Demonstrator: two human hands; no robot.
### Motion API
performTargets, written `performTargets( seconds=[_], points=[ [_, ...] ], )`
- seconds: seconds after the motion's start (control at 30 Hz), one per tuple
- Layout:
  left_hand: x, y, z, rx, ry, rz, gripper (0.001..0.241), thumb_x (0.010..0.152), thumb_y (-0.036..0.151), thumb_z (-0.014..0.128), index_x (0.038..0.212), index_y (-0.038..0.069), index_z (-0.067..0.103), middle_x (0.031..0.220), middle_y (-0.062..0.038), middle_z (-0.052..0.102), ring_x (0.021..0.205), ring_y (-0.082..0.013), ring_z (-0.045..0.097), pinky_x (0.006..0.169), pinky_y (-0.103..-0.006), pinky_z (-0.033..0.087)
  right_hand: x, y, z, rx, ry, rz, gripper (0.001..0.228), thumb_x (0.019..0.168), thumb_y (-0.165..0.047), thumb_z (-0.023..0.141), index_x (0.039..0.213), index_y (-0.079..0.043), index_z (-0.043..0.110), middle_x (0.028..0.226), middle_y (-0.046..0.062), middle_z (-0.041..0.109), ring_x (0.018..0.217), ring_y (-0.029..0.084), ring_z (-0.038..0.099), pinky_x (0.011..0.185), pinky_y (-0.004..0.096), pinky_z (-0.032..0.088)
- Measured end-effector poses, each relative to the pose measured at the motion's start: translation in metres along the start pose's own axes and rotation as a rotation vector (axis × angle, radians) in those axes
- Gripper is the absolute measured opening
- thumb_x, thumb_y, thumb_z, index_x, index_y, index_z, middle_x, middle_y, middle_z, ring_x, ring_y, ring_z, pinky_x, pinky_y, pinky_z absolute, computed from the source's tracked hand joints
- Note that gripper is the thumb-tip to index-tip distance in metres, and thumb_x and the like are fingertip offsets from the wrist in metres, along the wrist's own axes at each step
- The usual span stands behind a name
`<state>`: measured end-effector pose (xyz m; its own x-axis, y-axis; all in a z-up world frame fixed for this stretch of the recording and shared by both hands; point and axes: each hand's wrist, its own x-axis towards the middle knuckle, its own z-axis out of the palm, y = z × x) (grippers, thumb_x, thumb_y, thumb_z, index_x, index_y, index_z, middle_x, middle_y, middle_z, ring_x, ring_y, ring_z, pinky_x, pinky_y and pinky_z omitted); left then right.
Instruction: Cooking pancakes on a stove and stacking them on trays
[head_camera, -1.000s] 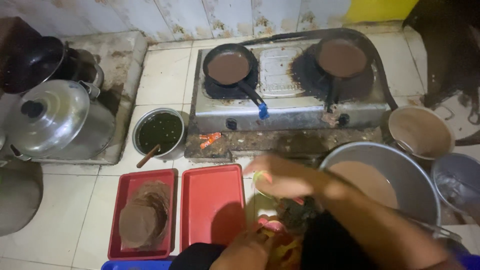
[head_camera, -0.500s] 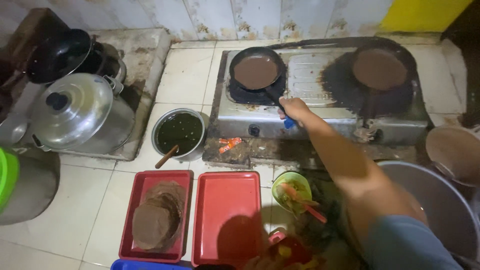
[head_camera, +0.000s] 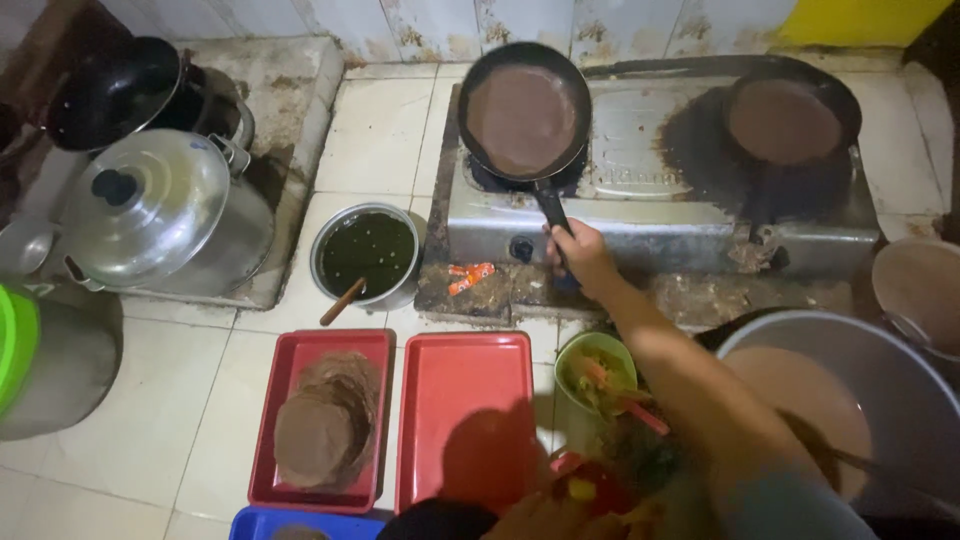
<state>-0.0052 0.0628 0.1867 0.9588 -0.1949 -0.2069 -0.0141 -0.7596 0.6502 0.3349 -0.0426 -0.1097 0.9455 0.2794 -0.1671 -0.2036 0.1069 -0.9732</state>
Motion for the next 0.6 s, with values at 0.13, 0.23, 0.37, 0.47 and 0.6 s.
performTargets(
  seconds=[0.13, 0.23, 0.37, 0.47, 0.6],
  points=[
    [0.017, -0.056, -0.004, -0.087, -0.044, -0.145, 0.017, 0.093, 0.027, 0.066, 0.099, 0.014, 0.076, 0.088, -0.017, 0.076, 0.087, -0.0392, 0.076, 0.079, -0.0471, 0.059, -0.085, -0.006, 0.026, 0.052, -0.001, 0.003, 0.019, 0.104, -0.016, 0.054, 0.091, -0.005, 0.063, 0.064, 0.011, 0.054, 0.048, 0.02, 0.059, 0.037, 0.032, 0.051],
    [0.003, -0.072, 0.005, -0.15, -0.063, -0.254, 0.019, 0.093, 0.028, 0.067, 0.093, 0.014, 0.079, 0.084, -0.018, 0.078, 0.086, -0.0394, 0.077, 0.078, -0.0471, 0.059, -0.133, -0.01, 0.058, -0.058, -0.082, -0.073, 0.019, 0.098, -0.021, 0.058, 0.091, -0.005, 0.068, 0.066, 0.009, 0.061, 0.054, 0.018, 0.058, 0.044, 0.031, 0.045],
    [0.01, -0.152, 0.053, -0.526, -0.054, -0.513, 0.031, 0.098, 0.033, 0.062, 0.119, 0.016, 0.076, 0.082, 0.002, 0.07, 0.053, -0.0076, 0.048, 0.044, -0.0235, 0.035, -0.194, -0.004, 0.09, -0.3, -0.272, -0.125, 0.042, 0.098, -0.04, 0.041, 0.113, -0.006, 0.061, 0.096, 0.007, 0.082, 0.092, 0.02, 0.08, 0.066, 0.028, 0.057],
    [0.014, -0.214, 0.109, -0.759, 0.031, -0.266, 0.047, 0.095, 0.027, 0.064, 0.138, 0.009, 0.059, 0.113, -0.009, 0.072, 0.1, -0.0169, 0.068, 0.091, -0.0297, 0.055, -0.228, 0.02, 0.12, 0.24, -0.355, 0.067, 0.038, 0.098, -0.021, 0.062, 0.129, 0.0, 0.059, 0.11, 0.016, 0.077, 0.086, 0.021, 0.074, 0.073, 0.029, 0.064],
    [-0.015, -0.253, 0.162, -1.244, 0.17, -0.236, 0.042, 0.088, -0.002, 0.062, 0.13, -0.003, 0.062, 0.102, -0.011, 0.07, 0.084, -0.0137, 0.061, 0.076, -0.0225, 0.048, -0.281, 0.026, 0.146, 0.153, -0.429, 0.134, 0.042, 0.095, -0.008, 0.062, 0.137, -0.002, 0.059, 0.137, 0.011, 0.07, 0.07, 0.006, 0.059, 0.063, 0.02, 0.051]
  ],
)
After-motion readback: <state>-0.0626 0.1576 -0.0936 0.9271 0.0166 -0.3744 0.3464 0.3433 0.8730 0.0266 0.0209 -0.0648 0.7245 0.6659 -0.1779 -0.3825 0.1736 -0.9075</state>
